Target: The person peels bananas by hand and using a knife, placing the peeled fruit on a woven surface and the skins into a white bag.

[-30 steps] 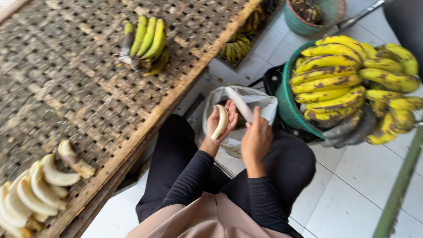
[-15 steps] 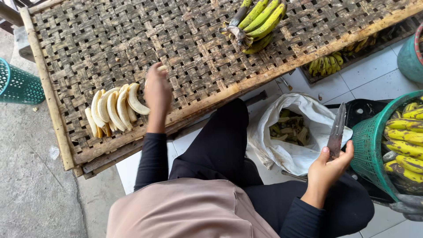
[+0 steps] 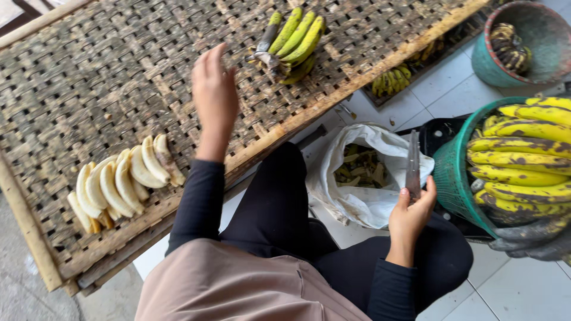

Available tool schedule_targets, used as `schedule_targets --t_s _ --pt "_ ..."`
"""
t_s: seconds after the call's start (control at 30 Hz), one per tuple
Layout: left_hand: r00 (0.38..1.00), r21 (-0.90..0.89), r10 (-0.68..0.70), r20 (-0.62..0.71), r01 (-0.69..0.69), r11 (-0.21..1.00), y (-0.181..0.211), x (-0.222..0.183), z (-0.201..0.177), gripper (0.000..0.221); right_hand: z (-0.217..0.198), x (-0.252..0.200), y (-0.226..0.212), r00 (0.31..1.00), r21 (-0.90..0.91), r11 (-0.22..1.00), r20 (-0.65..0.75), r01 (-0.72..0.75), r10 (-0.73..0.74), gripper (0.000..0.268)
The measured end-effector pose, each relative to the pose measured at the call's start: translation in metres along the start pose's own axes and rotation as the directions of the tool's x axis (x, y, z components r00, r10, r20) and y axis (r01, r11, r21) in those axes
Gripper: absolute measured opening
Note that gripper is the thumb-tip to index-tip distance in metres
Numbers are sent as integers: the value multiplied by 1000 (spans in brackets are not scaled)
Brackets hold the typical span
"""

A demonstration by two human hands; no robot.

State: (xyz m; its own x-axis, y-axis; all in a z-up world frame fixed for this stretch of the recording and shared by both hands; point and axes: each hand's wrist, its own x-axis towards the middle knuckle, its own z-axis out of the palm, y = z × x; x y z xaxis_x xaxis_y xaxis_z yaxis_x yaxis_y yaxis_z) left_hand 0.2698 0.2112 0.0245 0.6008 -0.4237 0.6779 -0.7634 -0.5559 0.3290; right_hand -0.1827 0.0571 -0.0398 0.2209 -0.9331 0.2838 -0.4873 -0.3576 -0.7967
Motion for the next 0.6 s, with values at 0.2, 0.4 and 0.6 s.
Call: schedule_targets --t_s 0.2,0.4,0.6 --pt "949 286 279 146 -310 907 128 28 131 71 4 1 -8 1000 -14 1000 -2 -28 28 64" --pt "999 227 51 -2 -49 973 122 0 206 69 3 2 -9 998 -13 998 -28 -56 55 64" --pt "996 190 69 64 -80 979 97 -18 202 46 4 5 -14 994 32 994 -8 -107 107 62"
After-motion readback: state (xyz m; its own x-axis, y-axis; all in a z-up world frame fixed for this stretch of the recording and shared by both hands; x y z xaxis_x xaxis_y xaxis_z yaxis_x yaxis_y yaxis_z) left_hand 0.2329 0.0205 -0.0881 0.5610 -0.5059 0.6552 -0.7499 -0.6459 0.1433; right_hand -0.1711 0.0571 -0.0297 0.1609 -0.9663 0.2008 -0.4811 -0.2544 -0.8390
